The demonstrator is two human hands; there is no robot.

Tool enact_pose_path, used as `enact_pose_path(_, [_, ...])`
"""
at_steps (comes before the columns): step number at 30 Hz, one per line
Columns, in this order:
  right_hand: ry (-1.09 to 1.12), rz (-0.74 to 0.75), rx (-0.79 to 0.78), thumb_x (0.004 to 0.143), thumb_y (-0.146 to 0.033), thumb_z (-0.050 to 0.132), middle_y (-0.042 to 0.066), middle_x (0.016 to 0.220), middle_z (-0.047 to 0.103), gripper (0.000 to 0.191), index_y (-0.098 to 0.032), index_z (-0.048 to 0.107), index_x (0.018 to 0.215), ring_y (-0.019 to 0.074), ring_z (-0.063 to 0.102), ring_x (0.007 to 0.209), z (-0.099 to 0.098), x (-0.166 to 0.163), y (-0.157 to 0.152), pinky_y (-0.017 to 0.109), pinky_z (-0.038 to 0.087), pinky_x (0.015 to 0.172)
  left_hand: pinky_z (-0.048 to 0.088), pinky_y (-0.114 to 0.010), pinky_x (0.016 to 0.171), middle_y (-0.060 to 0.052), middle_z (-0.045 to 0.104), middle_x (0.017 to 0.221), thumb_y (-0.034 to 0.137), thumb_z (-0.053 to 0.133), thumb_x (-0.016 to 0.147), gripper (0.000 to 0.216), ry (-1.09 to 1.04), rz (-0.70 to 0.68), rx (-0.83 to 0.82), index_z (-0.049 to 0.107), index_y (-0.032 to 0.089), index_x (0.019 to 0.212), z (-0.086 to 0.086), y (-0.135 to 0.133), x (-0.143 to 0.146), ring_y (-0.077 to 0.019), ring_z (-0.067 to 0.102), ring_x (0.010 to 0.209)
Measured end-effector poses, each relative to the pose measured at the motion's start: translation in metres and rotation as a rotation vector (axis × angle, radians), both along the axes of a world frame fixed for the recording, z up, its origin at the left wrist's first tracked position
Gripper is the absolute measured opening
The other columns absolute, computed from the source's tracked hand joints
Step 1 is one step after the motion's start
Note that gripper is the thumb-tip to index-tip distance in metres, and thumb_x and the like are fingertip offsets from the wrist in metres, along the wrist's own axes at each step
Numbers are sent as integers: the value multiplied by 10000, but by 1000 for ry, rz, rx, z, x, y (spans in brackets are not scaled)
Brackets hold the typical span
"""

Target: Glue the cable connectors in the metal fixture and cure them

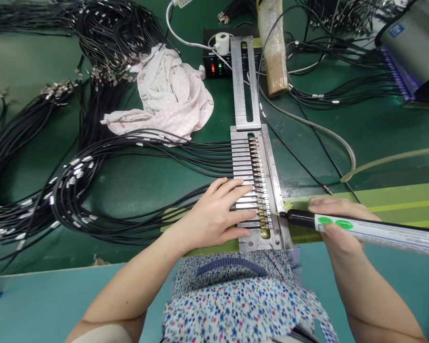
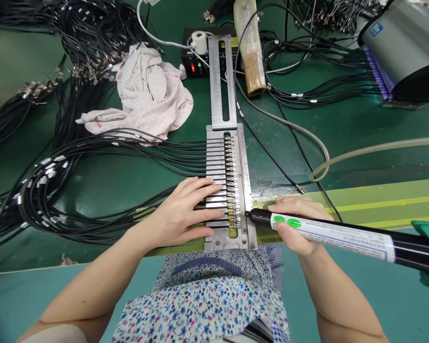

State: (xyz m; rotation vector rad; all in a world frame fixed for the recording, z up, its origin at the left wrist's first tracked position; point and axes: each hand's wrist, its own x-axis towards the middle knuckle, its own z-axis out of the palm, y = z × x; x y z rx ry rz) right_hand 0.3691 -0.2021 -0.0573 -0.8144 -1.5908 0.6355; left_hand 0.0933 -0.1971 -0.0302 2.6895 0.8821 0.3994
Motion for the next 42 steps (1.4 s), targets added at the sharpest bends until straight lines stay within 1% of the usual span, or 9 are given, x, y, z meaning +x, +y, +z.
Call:
enact_pose_path(4, [-53,6,-42,672,-272,628,-12,619,656,270,-305,727,921,191,615,550,7,-6,0,326,509,510,252,-536,1014,-126,467,1324,513,494,855,362,-3,-9,-8,639,269,1081,0,0,1,-331,325,1274])
enact_pose_path(9, [-100,37,15,662,-241,621,4,652,671,287,-264,728,927,192,631,557,6,-2,2,296,512,479,270,-533,1006,-123,458,1332,501,506,852,353,-15,-2,-30,645,267,1077,-1,0,1,-335,315,1277])
enact_pose_path(12, [-120,40,16,660,-229,618,9,648,670,288,-256,728,924,197,631,554,5,0,3,300,518,482,273,-533,1004,-133,430,1355,503,502,854,358,-24,-1,-38,650,263,1075,-1,0,1,-344,300,1284])
enact_pose_path(16, [-114,53,28,664,-213,612,8,650,674,298,-256,724,936,196,634,555,6,-2,4,300,525,485,278,-537,999,-133,411,1370,496,509,851,352,-27,2,-46,651,259,1070,0,0,1,-350,284,1290])
enact_pose_path(24, [-90,120,45,647,-181,601,15,637,678,330,-238,720,949,175,600,475,5,-2,7,302,521,459,273,-534,1001,-132,402,1374,500,491,862,351,-13,3,-57,648,269,1074,0,1,1,-349,281,1292])
enact_pose_path(29, [-87,103,33,647,-195,600,17,632,673,323,-250,721,941,195,611,502,4,-1,5,321,522,464,273,-531,1002,-131,401,1377,494,492,864,342,-23,4,-60,649,272,1072,0,0,1,-348,290,1287])
enact_pose_path(36, [-82,123,38,655,-199,596,11,611,664,324,-256,719,950,201,614,501,5,-1,5,322,510,442,272,-542,997,-122,400,1380,494,509,853,341,-15,6,-61,650,272,1069,0,1,1,-345,292,1284])
enact_pose_path(42, [-78,116,12,651,-215,599,-5,601,663,296,-264,722,916,172,562,408,6,-3,5,316,504,414,273,-547,995,-124,399,1384,488,521,847,344,-16,7,-63,647,272,1084,-1,1,0,-349,294,1283])
